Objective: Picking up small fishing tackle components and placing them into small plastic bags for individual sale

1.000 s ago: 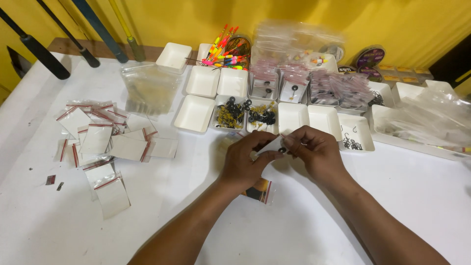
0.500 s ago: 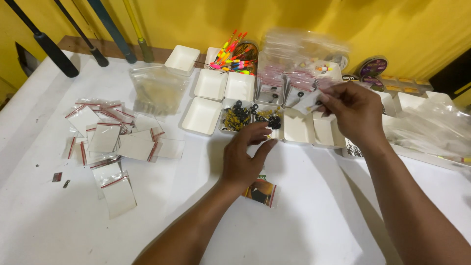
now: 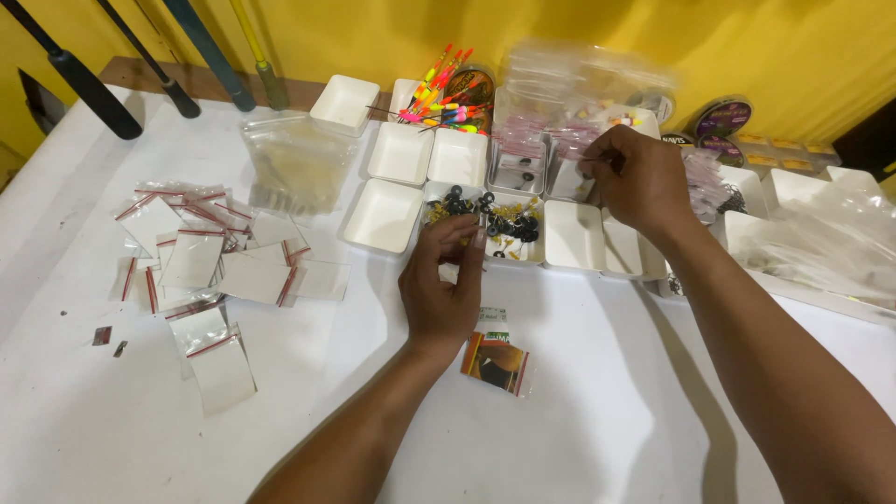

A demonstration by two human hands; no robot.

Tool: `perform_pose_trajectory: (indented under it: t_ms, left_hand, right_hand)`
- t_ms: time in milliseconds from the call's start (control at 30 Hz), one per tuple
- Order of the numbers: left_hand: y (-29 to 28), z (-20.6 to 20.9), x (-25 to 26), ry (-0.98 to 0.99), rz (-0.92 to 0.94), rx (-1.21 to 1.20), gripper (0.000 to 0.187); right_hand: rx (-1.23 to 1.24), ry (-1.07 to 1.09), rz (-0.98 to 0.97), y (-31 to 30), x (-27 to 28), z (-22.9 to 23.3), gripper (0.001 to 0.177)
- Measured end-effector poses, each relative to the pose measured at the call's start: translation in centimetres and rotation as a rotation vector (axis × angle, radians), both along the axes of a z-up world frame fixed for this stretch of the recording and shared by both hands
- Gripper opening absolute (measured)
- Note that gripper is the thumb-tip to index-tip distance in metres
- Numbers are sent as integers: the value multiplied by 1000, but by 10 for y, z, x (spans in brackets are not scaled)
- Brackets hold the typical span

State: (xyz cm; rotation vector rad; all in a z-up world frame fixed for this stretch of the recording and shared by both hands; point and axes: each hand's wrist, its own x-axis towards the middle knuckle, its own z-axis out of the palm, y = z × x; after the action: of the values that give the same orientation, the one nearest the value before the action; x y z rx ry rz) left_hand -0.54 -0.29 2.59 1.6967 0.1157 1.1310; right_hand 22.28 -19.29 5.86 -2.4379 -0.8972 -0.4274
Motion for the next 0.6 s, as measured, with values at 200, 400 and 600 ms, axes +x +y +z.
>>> perform_pose_trajectory:
  t_ms: [200, 400, 600]
  left_hand:
    - [1, -3, 2, 16, -4, -25, 16]
    - [1, -1, 2, 7, -4, -21, 15]
    - [0, -5, 3, -5, 22, -11, 16]
  right_hand:
    - [-16, -244, 64, -2, -6, -1, 10]
    - [63, -337, 141, -5, -13, -4, 31]
    - [228, -218, 196, 1, -71, 12, 51]
